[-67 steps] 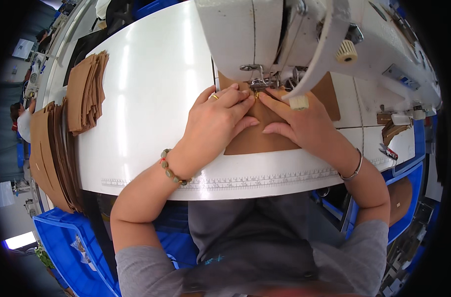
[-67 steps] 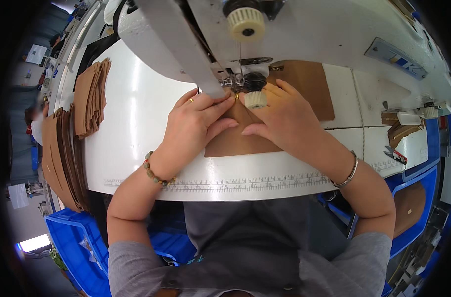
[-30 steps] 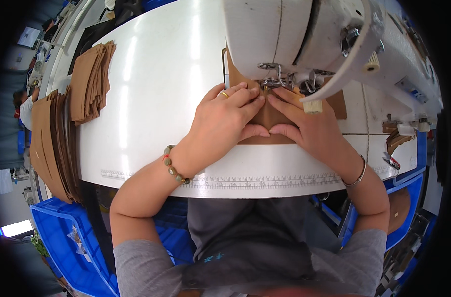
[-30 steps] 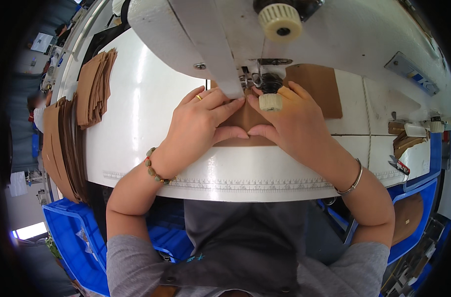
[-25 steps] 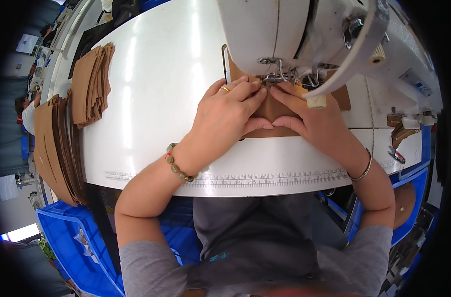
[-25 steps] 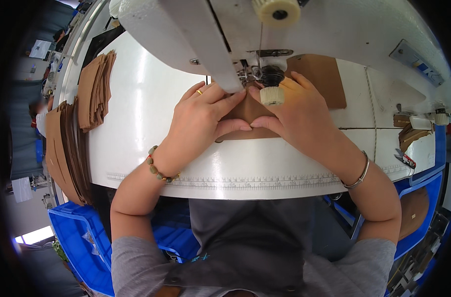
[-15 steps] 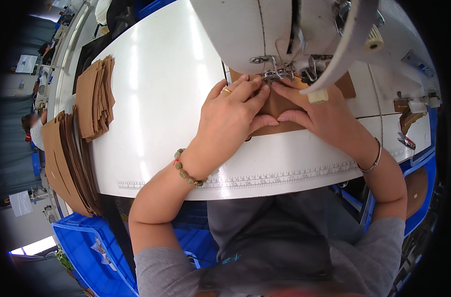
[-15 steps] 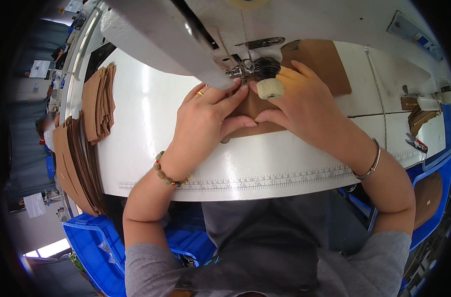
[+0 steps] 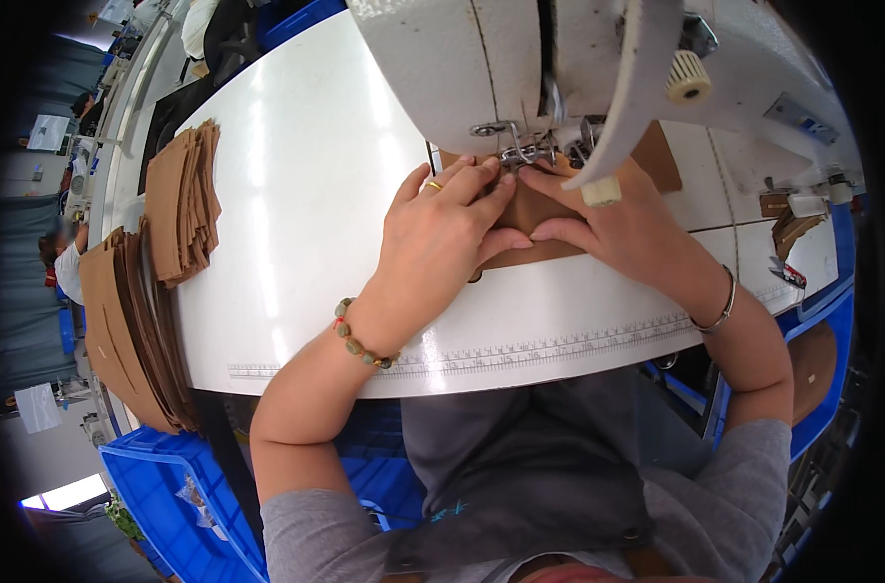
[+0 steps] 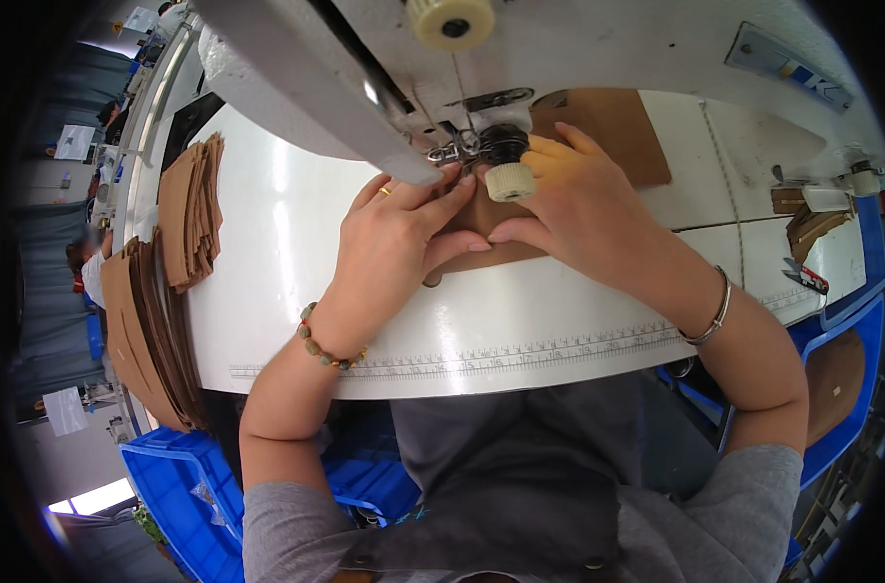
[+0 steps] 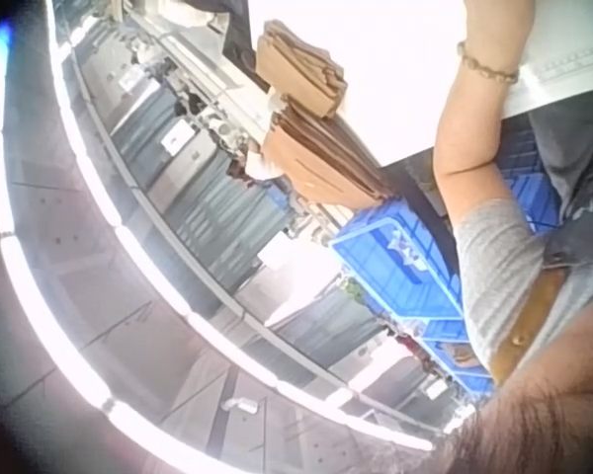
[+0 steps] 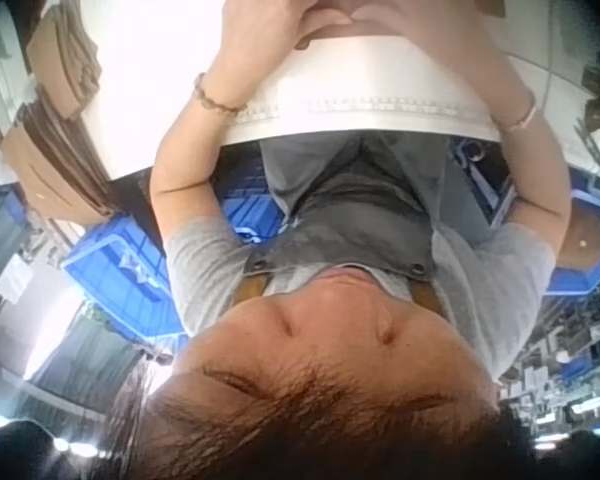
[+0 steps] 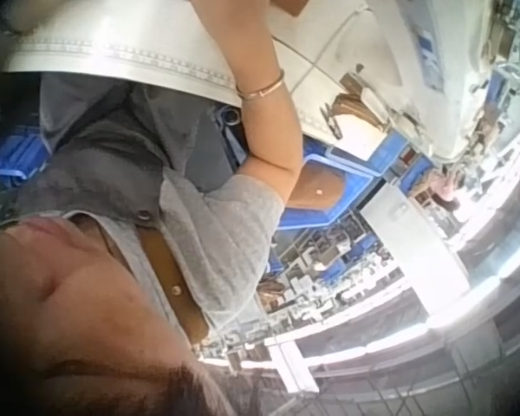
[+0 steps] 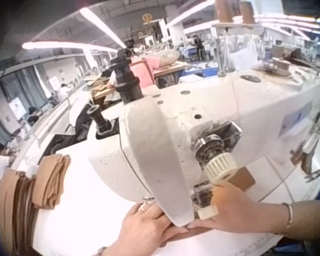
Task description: Sewing a zipper and components for leather bags using a sewing machine.
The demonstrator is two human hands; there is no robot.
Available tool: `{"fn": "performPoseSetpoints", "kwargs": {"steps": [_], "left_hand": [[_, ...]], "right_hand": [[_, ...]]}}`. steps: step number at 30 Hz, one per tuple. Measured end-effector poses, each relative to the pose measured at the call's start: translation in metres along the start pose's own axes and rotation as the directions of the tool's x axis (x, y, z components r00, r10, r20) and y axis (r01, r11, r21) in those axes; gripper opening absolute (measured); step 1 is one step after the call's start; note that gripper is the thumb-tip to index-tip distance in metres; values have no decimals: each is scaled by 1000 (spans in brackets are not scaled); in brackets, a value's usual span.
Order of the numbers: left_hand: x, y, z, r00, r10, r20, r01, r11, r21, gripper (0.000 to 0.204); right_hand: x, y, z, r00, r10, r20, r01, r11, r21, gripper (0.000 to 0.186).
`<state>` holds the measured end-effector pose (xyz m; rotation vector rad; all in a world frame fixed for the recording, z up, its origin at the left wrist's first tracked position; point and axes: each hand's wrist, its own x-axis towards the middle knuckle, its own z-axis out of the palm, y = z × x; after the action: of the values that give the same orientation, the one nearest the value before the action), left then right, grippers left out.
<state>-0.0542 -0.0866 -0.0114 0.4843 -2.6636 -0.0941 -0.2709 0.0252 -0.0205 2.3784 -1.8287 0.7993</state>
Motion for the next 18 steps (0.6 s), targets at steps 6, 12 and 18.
{"fn": "performPoseSetpoints", "kwargs": {"steps": [6,12,18], "left_hand": [[1,-1,0,1000,0,-31,0,1000,11,57],[-3,1,0,999,-36,4,36,999,30,52],[-8,5,-5,998,-17,-62,16,1000,-23,39]], "right_hand": [[5,-2,-5,998,41,39,-43,998,37,45],[13,4,-26,968,214,129,-205,976,-81,33],[-10,-38,-29,985,99,143,-56,958,-281,38]]}}
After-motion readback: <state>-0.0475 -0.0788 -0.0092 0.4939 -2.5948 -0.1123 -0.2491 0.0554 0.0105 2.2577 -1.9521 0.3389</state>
